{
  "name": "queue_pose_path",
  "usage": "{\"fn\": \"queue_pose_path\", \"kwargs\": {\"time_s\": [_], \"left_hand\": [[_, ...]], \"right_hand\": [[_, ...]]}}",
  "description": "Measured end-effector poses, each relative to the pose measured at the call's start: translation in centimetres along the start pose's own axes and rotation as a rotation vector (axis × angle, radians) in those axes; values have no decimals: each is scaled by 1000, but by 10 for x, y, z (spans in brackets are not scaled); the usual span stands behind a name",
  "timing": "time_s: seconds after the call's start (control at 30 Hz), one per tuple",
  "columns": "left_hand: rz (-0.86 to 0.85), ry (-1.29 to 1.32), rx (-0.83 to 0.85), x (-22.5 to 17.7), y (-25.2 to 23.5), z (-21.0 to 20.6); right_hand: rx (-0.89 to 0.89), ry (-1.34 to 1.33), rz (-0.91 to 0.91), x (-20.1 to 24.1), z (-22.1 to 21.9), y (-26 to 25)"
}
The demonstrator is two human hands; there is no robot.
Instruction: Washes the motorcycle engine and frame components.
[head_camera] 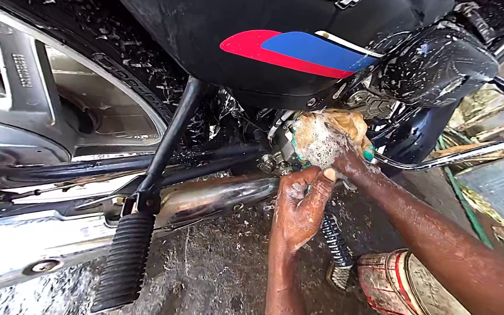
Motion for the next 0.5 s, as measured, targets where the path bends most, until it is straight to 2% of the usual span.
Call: {"fn": "queue_pose_path", "kwargs": {"time_s": [0.07, 0.1, 0.17, 0.2, 0.3, 0.33, 0.4, 0.5], "left_hand": [[-21, 59, 31, 3, -3, -2], [-35, 101, 49, 4, -5, -4], [-50, 128, 56, 4, -8, -8], [-48, 117, 48, 4, -8, -8], [-34, 74, 22, 2, -4, -3], [-30, 78, 27, 1, -3, -1], [-3, 81, 35, 2, -1, 2], [10, 103, 66, 3, -3, 2]], "right_hand": [[-77, -53, 233, 21, 10, -24], [-77, -53, 281, 29, 18, -37], [-25, -175, 205, 32, 33, -41], [2, -203, 113, 22, 30, -35], [66, -11, -148, -8, -2, -13], [38, -9, -199, -9, -9, -6], [-92, -40, -119, 0, -17, 0], [-142, -21, 89, 30, -2, -19]]}}
Point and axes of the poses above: each hand's wrist, its own y-axis away from the middle knuckle, its own z-axis out of the back of the hand, x = y × z, the point moved 5 cm from there along -y, towards the middle knuckle, and after that the axes turned 13 degrees about z, right-handed, at the moved point
